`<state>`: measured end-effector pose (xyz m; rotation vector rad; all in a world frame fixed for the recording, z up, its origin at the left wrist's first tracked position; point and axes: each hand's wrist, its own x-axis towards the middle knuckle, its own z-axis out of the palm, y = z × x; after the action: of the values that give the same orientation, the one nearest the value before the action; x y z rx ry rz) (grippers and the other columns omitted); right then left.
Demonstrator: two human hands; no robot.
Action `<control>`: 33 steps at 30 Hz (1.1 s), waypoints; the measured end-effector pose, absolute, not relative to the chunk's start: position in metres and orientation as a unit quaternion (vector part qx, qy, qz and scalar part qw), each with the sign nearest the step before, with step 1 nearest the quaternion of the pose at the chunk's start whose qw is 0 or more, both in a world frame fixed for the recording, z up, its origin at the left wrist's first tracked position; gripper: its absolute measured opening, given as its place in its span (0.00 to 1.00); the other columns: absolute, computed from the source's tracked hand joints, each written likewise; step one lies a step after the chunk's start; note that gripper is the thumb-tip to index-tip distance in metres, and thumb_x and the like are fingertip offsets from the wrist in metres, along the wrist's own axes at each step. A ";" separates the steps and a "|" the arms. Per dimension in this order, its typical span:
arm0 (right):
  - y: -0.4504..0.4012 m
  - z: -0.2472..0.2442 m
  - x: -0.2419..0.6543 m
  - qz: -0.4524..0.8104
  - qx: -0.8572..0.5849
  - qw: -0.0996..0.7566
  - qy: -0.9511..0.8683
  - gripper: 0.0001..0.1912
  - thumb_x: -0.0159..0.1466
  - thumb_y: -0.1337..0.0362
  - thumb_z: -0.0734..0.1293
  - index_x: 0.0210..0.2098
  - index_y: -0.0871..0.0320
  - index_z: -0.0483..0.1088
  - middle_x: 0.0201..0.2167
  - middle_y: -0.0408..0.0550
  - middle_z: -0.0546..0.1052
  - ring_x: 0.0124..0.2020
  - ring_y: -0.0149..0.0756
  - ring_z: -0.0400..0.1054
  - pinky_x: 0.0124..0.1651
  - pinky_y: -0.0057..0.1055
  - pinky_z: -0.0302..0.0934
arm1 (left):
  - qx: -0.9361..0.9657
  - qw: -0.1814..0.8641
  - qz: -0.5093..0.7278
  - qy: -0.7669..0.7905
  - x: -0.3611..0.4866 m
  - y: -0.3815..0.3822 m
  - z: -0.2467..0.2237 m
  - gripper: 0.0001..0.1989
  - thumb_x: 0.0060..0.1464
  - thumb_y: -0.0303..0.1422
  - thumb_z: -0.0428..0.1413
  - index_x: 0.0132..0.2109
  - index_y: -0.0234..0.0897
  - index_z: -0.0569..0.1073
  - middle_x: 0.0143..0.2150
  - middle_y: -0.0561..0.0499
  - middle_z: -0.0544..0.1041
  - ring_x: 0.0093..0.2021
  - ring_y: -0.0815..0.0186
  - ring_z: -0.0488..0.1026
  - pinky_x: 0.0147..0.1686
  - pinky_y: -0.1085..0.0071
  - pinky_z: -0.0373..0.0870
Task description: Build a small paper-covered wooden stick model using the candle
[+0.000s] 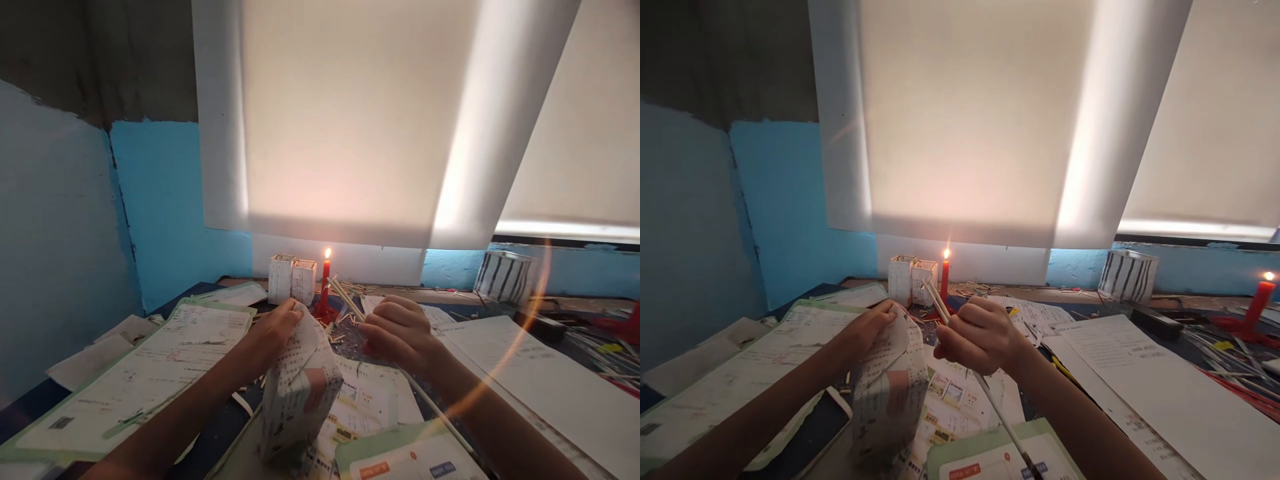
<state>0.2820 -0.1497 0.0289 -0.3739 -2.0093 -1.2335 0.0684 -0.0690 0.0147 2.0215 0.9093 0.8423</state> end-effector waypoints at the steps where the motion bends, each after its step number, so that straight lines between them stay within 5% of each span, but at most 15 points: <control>1: -0.150 0.029 0.282 -0.479 -0.145 0.370 -0.783 0.05 0.68 0.66 0.57 0.38 0.61 0.63 0.17 0.41 0.70 0.20 0.28 0.57 0.23 0.27 0.54 | 0.803 0.349 0.324 0.359 0.068 -0.071 0.014 0.12 0.56 0.41 0.41 0.30 0.40 0.60 0.26 0.56 0.62 0.28 0.64 0.62 0.30 0.67 0.55; 18: -0.145 0.026 0.282 -0.481 -0.121 0.376 -0.783 0.05 0.67 0.67 0.58 0.37 0.61 0.64 0.17 0.41 0.69 0.21 0.29 0.57 0.23 0.28 0.54 | 0.832 0.280 0.289 0.383 0.068 -0.074 0.019 0.13 0.55 0.42 0.45 0.28 0.40 0.56 0.25 0.57 0.59 0.28 0.64 0.61 0.29 0.68 0.55; 25: -0.146 0.024 0.283 -0.480 -0.129 0.371 -0.784 0.04 0.66 0.66 0.61 0.38 0.61 0.64 0.18 0.41 0.70 0.21 0.29 0.58 0.24 0.27 0.54 | 0.805 0.420 0.257 0.331 0.064 -0.070 0.021 0.15 0.49 0.43 0.54 0.36 0.34 0.67 0.32 0.51 0.71 0.34 0.61 0.68 0.32 0.69 0.60; 33: -0.146 0.025 0.282 -0.482 -0.133 0.373 -0.782 0.04 0.67 0.66 0.59 0.36 0.59 0.63 0.17 0.40 0.69 0.20 0.28 0.57 0.24 0.27 0.54 | 0.770 0.454 0.278 0.351 0.067 -0.070 0.016 0.13 0.45 0.40 0.56 0.31 0.36 0.63 0.25 0.59 0.63 0.26 0.69 0.60 0.26 0.73 0.53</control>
<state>0.2819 -0.1455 0.0255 -0.3400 -2.0030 -1.2359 0.0673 -0.0702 0.0162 1.8997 0.8670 0.6868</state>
